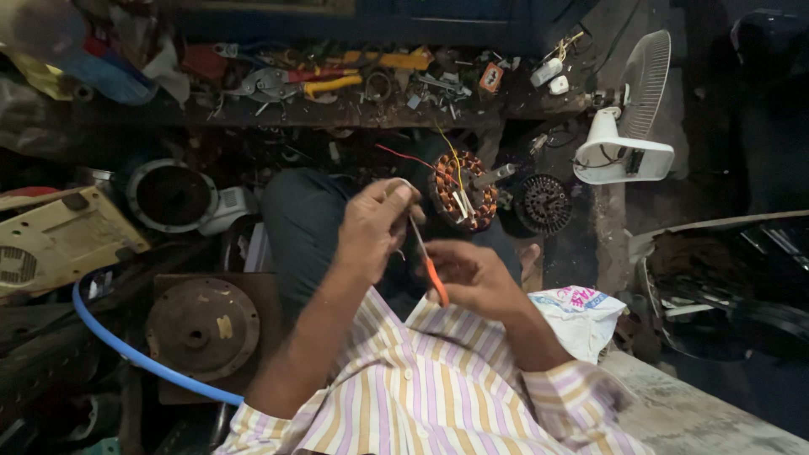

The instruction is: The person sits on the floor and works on a motor stator, using scissors to cut wires and a small stick to adjust or secure the windings. The person repeatedly trims and manipulates the wires attached to the copper-wound component.

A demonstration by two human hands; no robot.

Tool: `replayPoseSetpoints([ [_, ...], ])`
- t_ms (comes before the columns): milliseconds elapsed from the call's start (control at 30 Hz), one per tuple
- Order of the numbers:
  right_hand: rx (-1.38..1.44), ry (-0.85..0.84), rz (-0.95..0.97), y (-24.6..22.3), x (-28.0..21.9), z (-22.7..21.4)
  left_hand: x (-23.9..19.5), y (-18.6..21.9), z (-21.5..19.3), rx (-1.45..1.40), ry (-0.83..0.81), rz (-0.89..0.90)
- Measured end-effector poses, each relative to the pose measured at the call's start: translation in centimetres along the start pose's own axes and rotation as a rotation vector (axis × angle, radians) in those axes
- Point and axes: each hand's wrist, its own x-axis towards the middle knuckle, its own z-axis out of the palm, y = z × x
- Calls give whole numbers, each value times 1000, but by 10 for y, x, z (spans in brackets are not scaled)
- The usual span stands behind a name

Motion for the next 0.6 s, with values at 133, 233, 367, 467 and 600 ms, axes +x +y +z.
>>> replayPoseSetpoints([
  [133, -417, -110, 85, -23, -28, -9, 27, 13, -19, 250, 153, 10],
  [233, -680, -142, 190, -36, -60, -17, 70, 16, -38, 647, 228, 147],
  [367, -1037, -235, 201, -30, -90, -14, 159, 17, -63, 597, 203, 277],
  [467, -1098, -242, 170, -21, -100, -10, 225, 20, -77, 731, 244, 417],
  [600, -1055, -193, 144, -26, -103, -10, 270, 24, -94, 936, 336, 228],
])
